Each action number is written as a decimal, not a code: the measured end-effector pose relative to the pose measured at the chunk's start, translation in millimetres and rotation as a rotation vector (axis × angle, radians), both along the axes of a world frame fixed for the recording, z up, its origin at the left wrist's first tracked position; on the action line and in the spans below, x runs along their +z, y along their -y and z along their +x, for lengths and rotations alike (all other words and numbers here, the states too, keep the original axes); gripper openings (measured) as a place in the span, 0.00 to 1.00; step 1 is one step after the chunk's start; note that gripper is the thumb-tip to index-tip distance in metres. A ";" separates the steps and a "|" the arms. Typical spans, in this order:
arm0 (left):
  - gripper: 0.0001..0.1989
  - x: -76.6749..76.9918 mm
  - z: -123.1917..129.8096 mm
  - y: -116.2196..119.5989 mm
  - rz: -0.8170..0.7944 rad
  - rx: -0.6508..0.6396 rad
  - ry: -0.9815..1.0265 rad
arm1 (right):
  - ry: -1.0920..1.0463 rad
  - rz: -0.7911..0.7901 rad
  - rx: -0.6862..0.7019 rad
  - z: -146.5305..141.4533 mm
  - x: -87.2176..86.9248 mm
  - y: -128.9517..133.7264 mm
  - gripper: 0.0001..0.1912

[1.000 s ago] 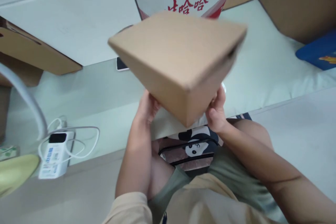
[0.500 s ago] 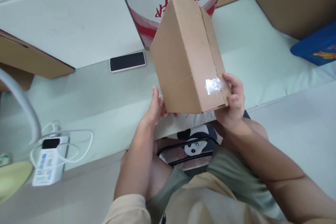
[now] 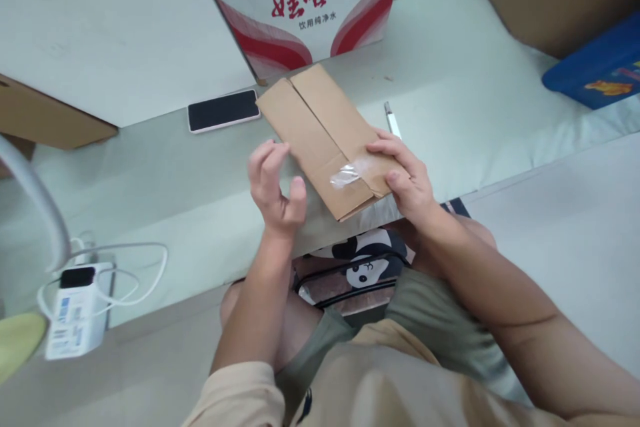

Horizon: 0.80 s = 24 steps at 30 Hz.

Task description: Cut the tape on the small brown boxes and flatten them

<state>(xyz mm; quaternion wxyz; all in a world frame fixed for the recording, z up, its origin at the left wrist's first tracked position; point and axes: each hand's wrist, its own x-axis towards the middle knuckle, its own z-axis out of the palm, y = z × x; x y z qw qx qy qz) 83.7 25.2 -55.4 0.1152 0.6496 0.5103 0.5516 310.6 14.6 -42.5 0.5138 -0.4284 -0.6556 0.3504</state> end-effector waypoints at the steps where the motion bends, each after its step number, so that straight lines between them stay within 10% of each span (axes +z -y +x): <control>1: 0.28 -1.0 0.9 -1.9 0.093 -0.069 -0.014 | -0.001 -0.013 0.030 -0.6 1.6 0.6 0.30; 5: 0.33 -6.4 10.2 -7.4 0.116 -0.158 -0.079 | -0.006 -0.062 0.024 13.2 0.6 -5.2 0.32; 10: 0.33 -9.3 17.5 -6.7 0.089 -0.175 -0.036 | 0.433 -0.172 -0.391 52.5 -16.2 -28.0 0.16; 15: 0.32 -9.4 19.4 -6.8 0.163 -0.148 -0.025 | 0.827 -0.297 -0.399 61.7 -25.4 -37.0 0.31; 20: 0.34 -10.4 24.1 -8.8 0.094 -0.106 0.014 | 0.531 -0.316 -0.316 57.7 -1.8 -21.4 0.14; 24: 0.32 -9.7 26.5 -7.2 0.041 -0.116 0.045 | 0.208 0.041 -0.317 56.3 25.6 15.7 0.11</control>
